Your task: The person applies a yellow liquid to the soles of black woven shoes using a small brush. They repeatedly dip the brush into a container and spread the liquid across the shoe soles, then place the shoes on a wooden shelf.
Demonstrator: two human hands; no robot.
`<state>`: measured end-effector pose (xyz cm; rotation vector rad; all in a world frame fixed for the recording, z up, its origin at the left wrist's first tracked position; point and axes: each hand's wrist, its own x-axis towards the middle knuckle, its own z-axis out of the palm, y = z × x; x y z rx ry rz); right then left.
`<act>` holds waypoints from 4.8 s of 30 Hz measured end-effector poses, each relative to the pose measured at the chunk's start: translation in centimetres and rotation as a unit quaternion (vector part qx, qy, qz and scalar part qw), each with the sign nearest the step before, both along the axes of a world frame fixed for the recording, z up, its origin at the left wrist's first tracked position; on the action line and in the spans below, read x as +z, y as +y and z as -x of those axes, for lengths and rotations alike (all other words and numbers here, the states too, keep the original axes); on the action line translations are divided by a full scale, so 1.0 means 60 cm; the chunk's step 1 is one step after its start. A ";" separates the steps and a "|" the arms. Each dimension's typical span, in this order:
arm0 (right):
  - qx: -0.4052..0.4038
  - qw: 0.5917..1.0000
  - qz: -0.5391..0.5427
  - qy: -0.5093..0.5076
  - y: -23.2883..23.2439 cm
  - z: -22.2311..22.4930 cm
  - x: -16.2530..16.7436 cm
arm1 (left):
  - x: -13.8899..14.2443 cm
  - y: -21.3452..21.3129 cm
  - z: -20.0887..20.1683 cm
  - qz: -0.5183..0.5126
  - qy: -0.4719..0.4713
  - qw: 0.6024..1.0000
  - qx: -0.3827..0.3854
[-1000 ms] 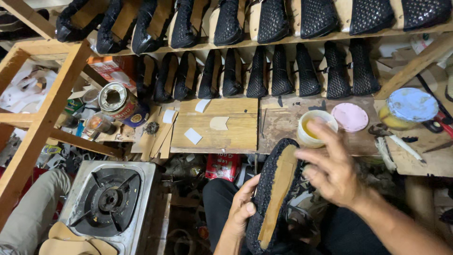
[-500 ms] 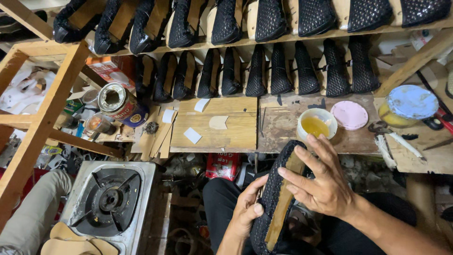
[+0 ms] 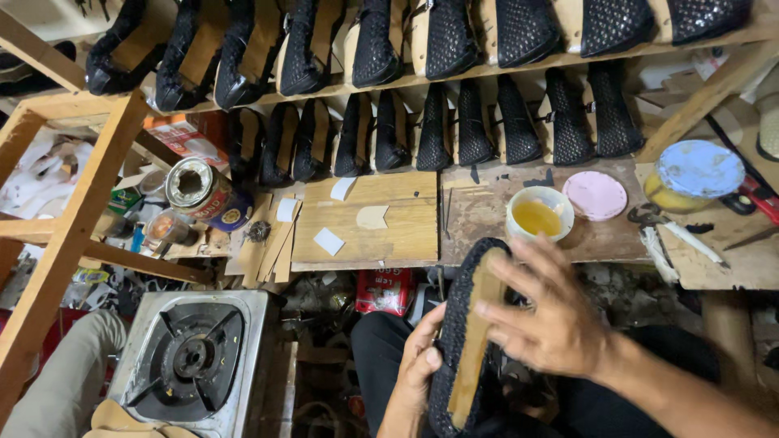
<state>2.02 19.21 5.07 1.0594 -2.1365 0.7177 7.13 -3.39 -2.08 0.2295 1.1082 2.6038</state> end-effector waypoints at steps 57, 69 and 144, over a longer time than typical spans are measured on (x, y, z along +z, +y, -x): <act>-0.273 0.857 -0.302 -0.315 0.091 0.184 -0.014 | -0.043 -0.018 0.007 -0.137 -0.064 0.988 0.018; 0.092 0.898 0.243 -0.356 0.061 0.065 -0.031 | -0.005 0.013 0.018 -0.137 -0.048 0.989 -0.039; 0.056 0.659 0.575 -0.482 -0.014 -0.104 -0.097 | 0.068 0.131 0.073 0.068 0.066 0.959 0.268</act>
